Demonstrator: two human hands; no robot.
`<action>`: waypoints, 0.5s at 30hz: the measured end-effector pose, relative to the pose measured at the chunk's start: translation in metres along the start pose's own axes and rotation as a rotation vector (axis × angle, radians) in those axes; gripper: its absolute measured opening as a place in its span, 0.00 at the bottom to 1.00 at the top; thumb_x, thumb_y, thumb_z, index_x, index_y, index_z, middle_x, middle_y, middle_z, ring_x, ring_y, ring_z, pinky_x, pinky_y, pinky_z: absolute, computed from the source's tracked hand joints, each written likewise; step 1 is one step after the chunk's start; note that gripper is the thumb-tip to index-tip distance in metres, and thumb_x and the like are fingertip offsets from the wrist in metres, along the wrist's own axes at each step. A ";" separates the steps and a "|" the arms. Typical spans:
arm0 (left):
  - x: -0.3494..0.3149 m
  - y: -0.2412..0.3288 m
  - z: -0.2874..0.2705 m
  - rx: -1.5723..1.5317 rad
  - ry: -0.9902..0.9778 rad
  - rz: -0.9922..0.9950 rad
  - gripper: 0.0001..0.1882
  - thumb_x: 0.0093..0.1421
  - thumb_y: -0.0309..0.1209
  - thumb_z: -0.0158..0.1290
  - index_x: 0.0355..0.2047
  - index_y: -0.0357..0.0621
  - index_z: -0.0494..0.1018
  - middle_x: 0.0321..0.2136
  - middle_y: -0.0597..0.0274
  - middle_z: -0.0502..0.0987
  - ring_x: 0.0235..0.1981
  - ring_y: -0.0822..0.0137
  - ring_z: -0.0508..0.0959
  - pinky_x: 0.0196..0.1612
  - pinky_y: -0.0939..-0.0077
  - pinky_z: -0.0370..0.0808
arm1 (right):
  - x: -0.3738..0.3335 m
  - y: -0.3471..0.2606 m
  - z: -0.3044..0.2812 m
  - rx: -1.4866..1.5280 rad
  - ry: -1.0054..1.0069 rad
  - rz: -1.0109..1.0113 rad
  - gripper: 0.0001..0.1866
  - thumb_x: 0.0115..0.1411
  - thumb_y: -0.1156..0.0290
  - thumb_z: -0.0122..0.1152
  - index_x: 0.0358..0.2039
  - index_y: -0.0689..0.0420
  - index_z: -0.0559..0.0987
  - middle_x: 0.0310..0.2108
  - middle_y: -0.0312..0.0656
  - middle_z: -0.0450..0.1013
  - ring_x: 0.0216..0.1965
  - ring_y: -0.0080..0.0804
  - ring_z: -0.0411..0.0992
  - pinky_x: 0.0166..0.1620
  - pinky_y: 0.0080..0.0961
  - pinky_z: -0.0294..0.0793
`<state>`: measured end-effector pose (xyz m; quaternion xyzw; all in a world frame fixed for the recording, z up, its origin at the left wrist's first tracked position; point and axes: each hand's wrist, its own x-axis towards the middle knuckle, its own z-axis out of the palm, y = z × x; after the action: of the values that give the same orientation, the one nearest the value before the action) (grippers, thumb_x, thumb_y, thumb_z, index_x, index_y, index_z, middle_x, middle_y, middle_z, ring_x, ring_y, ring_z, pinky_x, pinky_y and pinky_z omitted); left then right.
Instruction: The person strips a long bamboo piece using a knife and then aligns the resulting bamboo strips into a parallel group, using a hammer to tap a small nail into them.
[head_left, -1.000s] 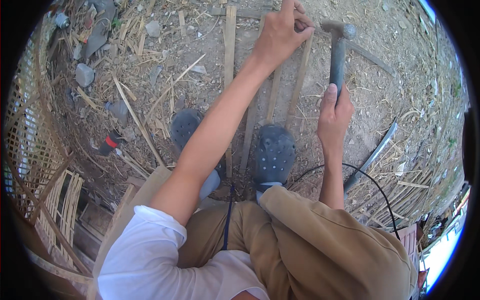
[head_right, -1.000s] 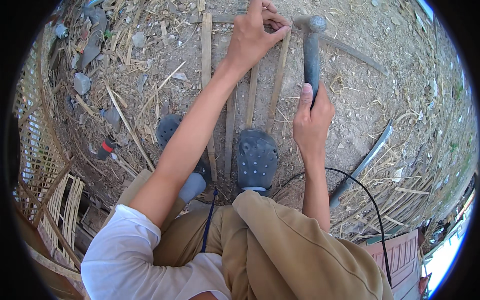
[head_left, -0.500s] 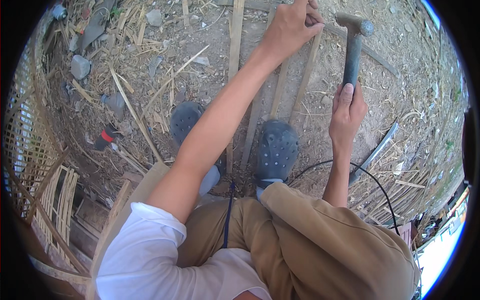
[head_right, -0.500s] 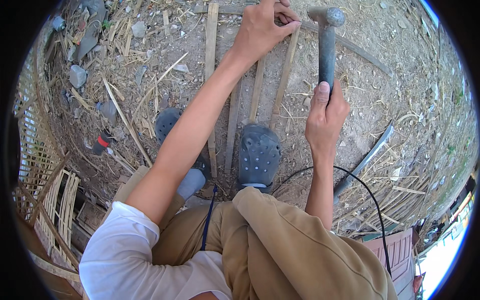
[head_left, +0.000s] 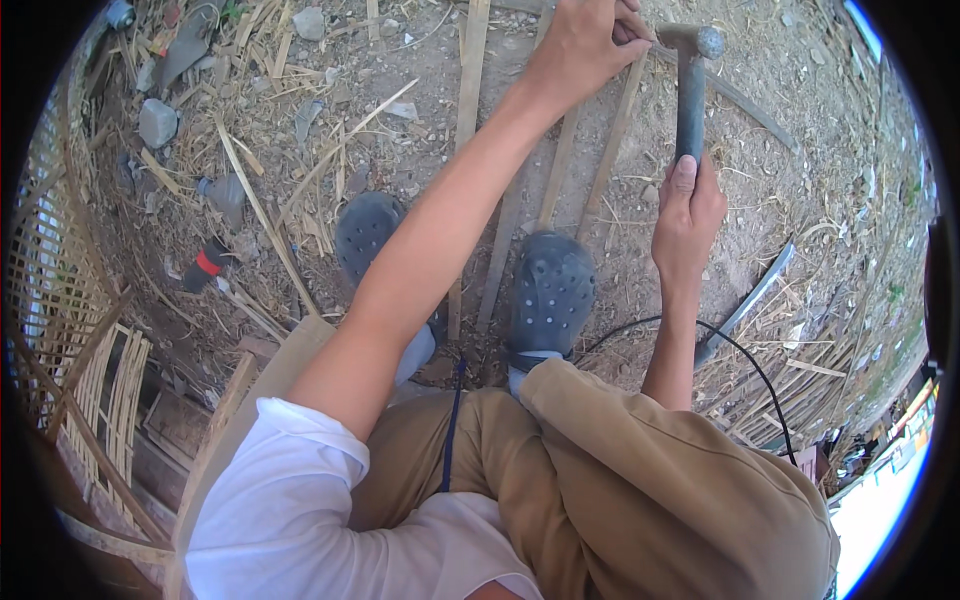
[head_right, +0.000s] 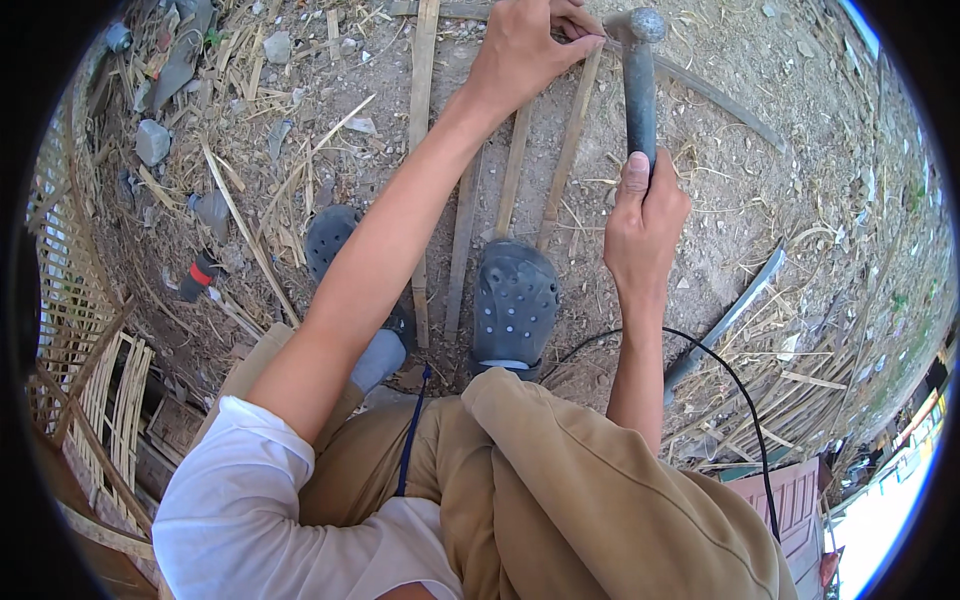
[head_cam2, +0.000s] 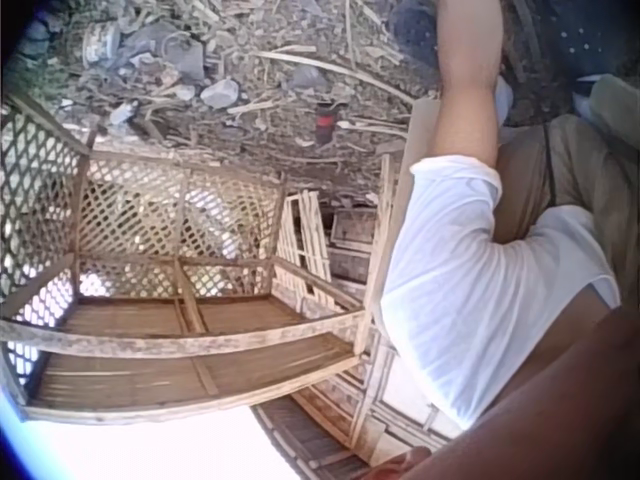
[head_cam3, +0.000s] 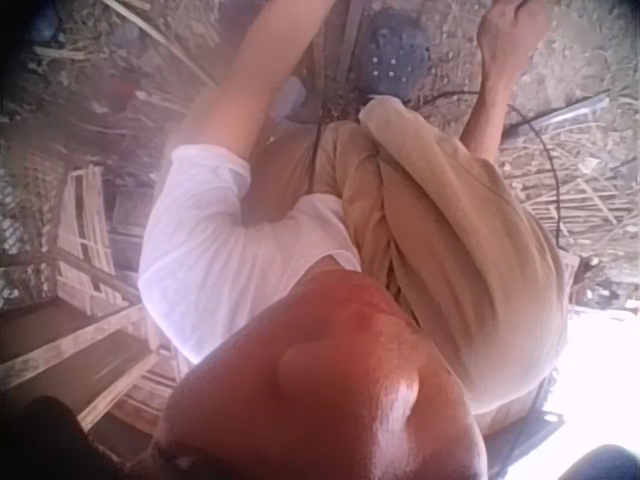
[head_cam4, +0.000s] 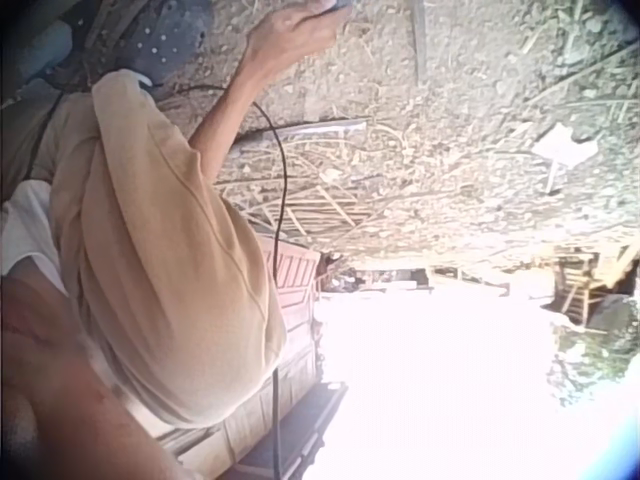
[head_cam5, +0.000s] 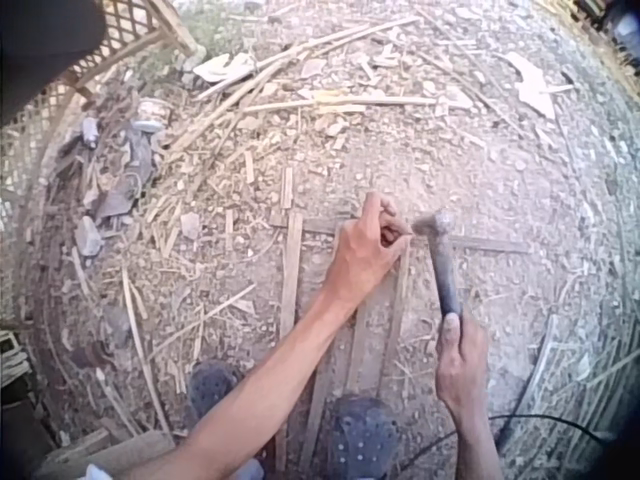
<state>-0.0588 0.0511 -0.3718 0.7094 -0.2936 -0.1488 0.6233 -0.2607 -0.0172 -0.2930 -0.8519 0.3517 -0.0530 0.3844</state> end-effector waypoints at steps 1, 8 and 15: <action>0.001 0.000 0.000 0.002 0.000 0.000 0.20 0.57 0.20 0.64 0.43 0.41 0.65 0.29 0.53 0.84 0.30 0.61 0.86 0.32 0.69 0.81 | 0.000 0.000 -0.001 0.049 0.020 -0.022 0.21 0.77 0.58 0.45 0.33 0.62 0.73 0.15 0.42 0.65 0.16 0.31 0.64 0.22 0.35 0.59; -0.001 0.002 0.000 -0.032 -0.003 -0.027 0.20 0.57 0.20 0.65 0.44 0.41 0.65 0.29 0.53 0.84 0.31 0.62 0.86 0.32 0.70 0.82 | -0.001 0.004 0.002 -0.019 -0.012 0.026 0.22 0.77 0.58 0.45 0.32 0.63 0.73 0.15 0.43 0.65 0.16 0.33 0.65 0.23 0.37 0.60; -0.001 0.004 -0.002 0.011 -0.004 -0.040 0.21 0.55 0.20 0.65 0.44 0.41 0.65 0.28 0.54 0.83 0.30 0.63 0.86 0.33 0.70 0.82 | 0.000 0.005 0.003 0.024 -0.001 -0.010 0.22 0.77 0.58 0.44 0.33 0.64 0.73 0.15 0.45 0.65 0.15 0.36 0.64 0.23 0.39 0.60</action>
<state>-0.0595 0.0535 -0.3681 0.7182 -0.2813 -0.1610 0.6158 -0.2625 -0.0177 -0.2986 -0.8490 0.3464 -0.0588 0.3946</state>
